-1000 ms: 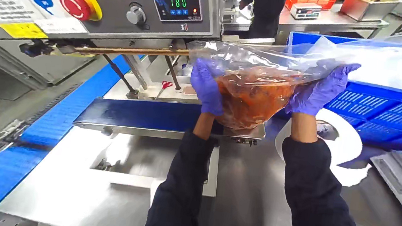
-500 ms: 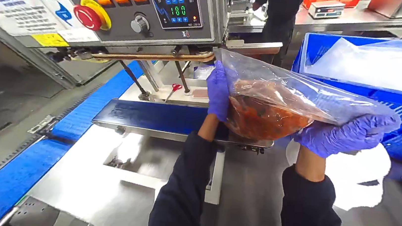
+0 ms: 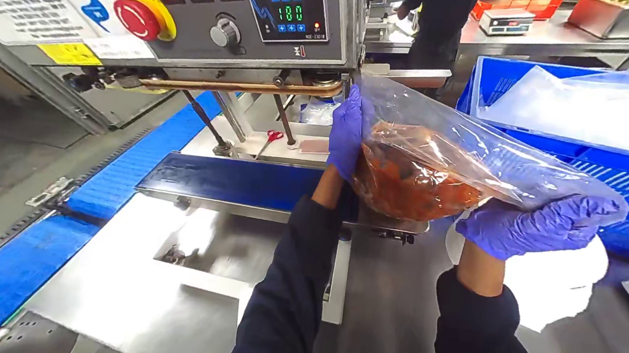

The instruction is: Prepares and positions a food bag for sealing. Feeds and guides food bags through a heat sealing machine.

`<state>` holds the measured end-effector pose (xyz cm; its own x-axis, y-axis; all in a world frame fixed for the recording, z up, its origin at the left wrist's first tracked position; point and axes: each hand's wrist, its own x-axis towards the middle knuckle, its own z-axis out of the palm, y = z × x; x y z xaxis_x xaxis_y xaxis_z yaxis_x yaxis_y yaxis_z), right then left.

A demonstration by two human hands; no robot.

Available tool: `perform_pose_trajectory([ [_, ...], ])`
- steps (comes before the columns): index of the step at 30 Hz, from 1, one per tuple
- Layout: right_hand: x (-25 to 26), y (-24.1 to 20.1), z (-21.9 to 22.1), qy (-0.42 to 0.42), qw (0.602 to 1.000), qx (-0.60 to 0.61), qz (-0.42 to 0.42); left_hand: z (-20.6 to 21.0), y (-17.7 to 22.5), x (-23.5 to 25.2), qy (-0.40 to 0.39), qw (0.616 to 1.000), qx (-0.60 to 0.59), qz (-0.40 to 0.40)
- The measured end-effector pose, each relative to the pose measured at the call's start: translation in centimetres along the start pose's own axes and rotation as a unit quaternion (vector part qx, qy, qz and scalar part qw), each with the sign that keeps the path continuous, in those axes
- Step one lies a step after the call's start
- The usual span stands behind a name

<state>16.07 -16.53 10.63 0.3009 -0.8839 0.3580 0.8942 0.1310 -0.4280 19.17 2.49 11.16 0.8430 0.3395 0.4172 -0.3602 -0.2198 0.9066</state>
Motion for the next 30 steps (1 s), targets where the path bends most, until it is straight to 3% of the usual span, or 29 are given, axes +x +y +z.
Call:
perform_pose_trajectory([
  [3, 0.2, -1.0, 1.4, -0.002, 1.000, -0.030, 0.001, -0.5, -1.5, -0.3, -0.026, 0.994, -0.099, 0.033],
  [8, 1.0, 2.1, 1.2, -0.029, 0.999, -0.010, -0.041, 0.6, -2.5, 0.6, 0.003, 0.976, -0.213, 0.051],
  [18, -0.5, -0.7, -1.6, -0.111, 0.989, -0.013, -0.095, 0.1, -1.9, 0.1, 0.037, 0.977, -0.200, 0.058],
  [22, -1.1, -0.8, -0.8, -0.124, 0.984, -0.028, -0.121, -0.4, -2.1, 1.0, 0.007, 0.978, -0.198, 0.059],
  [30, 0.8, -0.2, 2.2, -0.077, 0.993, -0.072, -0.045, 0.8, -1.4, 3.1, 0.065, 0.966, -0.243, 0.060],
])
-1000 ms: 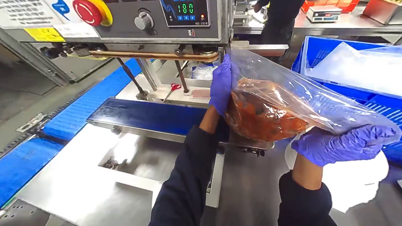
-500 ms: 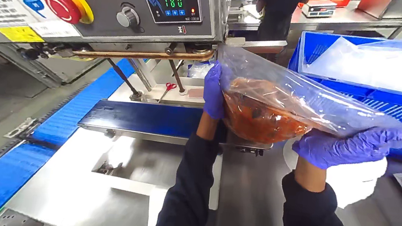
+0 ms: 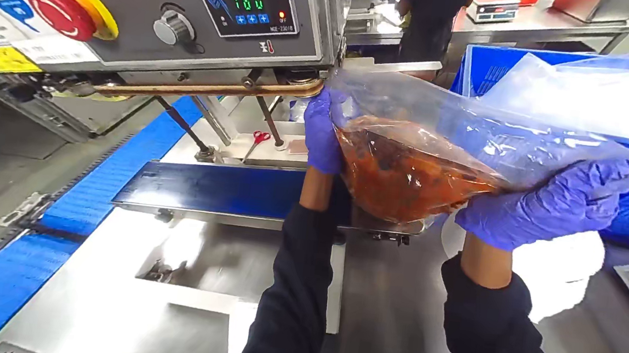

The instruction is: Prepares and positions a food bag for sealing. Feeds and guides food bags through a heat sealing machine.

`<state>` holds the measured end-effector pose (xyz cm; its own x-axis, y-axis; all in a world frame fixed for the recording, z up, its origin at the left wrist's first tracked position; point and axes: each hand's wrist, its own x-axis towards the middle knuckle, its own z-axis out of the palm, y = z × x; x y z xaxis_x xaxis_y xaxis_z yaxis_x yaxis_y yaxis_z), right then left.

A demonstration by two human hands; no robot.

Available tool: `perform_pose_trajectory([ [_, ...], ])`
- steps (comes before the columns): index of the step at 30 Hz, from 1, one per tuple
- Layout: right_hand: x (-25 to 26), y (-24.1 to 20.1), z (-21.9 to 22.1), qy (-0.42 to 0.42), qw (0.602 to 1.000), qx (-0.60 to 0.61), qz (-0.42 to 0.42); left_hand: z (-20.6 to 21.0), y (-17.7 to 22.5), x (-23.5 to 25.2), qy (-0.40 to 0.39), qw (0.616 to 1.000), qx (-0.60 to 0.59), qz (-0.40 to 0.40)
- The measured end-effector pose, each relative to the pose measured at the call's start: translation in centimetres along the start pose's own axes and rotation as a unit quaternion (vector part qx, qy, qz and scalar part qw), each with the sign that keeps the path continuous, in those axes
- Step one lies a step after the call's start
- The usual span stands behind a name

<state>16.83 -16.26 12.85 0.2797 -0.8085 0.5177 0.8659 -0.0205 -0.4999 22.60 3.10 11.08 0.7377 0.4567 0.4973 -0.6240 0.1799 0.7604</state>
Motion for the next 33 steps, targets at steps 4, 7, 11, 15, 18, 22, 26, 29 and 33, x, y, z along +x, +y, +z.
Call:
perform_pose_trajectory([
  [4, 0.7, 0.1, 1.2, -0.005, 0.999, 0.004, 0.033, 0.0, 0.2, -0.1, 0.039, 0.998, 0.041, 0.009],
  [7, 1.3, 0.5, 1.4, -0.012, 0.999, -0.010, 0.039, 0.0, 0.2, -0.3, 0.049, 0.997, 0.060, 0.011],
  [11, 2.2, 1.2, 2.1, -0.034, 0.996, -0.034, 0.069, 0.1, 0.3, -0.2, 0.079, 0.994, 0.066, 0.029],
  [15, 2.6, 1.7, 2.8, -0.070, 0.991, -0.045, 0.103, -0.1, 0.5, -0.3, 0.099, 0.989, 0.105, 0.038],
  [18, 2.6, 1.7, 3.0, -0.087, 0.988, -0.050, 0.118, -0.3, 0.4, -0.3, 0.108, 0.988, 0.103, 0.043],
  [22, 2.4, 1.6, 3.2, -0.107, 0.984, -0.066, 0.127, -1.1, 0.9, -0.6, 0.106, 0.987, 0.111, 0.041],
  [26, 2.7, 2.4, 4.9, -0.099, 0.987, -0.029, 0.125, -1.4, 1.1, 0.3, 0.123, 0.982, 0.125, 0.066],
  [29, 1.8, 2.5, 4.6, -0.160, 0.973, -0.081, 0.142, -2.0, 1.1, 0.7, 0.134, 0.982, 0.110, 0.071],
  [33, 0.8, 2.7, 4.9, -0.182, 0.970, -0.070, 0.144, -2.8, 1.3, 1.1, 0.142, 0.979, 0.126, 0.071],
])
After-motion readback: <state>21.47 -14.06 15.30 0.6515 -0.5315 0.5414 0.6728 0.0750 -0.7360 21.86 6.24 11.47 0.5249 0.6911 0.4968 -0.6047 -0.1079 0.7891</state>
